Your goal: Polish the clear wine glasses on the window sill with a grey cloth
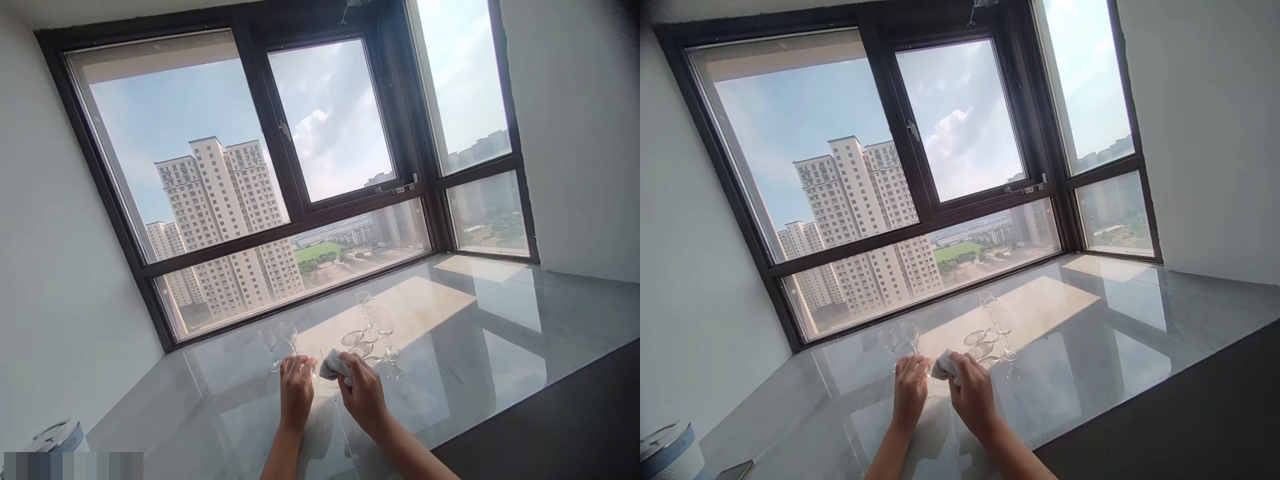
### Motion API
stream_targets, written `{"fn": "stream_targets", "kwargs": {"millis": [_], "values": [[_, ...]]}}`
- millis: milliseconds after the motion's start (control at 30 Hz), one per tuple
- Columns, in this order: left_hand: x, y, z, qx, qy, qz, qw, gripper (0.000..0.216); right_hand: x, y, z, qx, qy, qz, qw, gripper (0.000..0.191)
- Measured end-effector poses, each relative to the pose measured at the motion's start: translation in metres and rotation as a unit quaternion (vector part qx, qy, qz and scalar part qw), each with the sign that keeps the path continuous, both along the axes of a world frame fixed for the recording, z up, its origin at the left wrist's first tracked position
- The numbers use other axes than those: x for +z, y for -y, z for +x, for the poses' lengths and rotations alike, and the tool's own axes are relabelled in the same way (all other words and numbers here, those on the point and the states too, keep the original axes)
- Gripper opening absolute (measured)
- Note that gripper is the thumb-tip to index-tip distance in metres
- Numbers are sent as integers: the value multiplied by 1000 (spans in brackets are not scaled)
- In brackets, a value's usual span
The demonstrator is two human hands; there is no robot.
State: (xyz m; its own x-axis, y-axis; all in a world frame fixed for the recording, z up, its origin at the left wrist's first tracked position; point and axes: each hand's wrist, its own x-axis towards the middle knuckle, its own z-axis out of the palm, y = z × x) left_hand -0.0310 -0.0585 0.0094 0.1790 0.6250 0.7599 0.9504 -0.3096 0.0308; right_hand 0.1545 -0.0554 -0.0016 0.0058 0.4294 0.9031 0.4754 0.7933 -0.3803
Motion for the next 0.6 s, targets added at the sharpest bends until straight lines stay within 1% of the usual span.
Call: {"fn": "stream_targets", "kwargs": {"millis": [133, 233, 367, 467, 600], "values": [[-2, -3, -6, -3, 44, -14, 999, 37, -2, -7, 5, -45, -82, -47, 995, 30], [-5, -5, -9, 15, 73, -15, 997, 39, -2, -9, 8, -62, -114, -78, 989, 29], [-6, -6, -9, 31, 52, -58, 996, 40, -4, -7, 6, -18, -100, -80, 992, 33], [-6, -6, -7, 37, 37, -77, 996, 41, -7, -8, 2, 8, -76, -86, 993, 35], [-3, -4, -3, 4, 36, -104, 994, 44, -9, -12, 2, 24, -63, -122, 990, 44]]}}
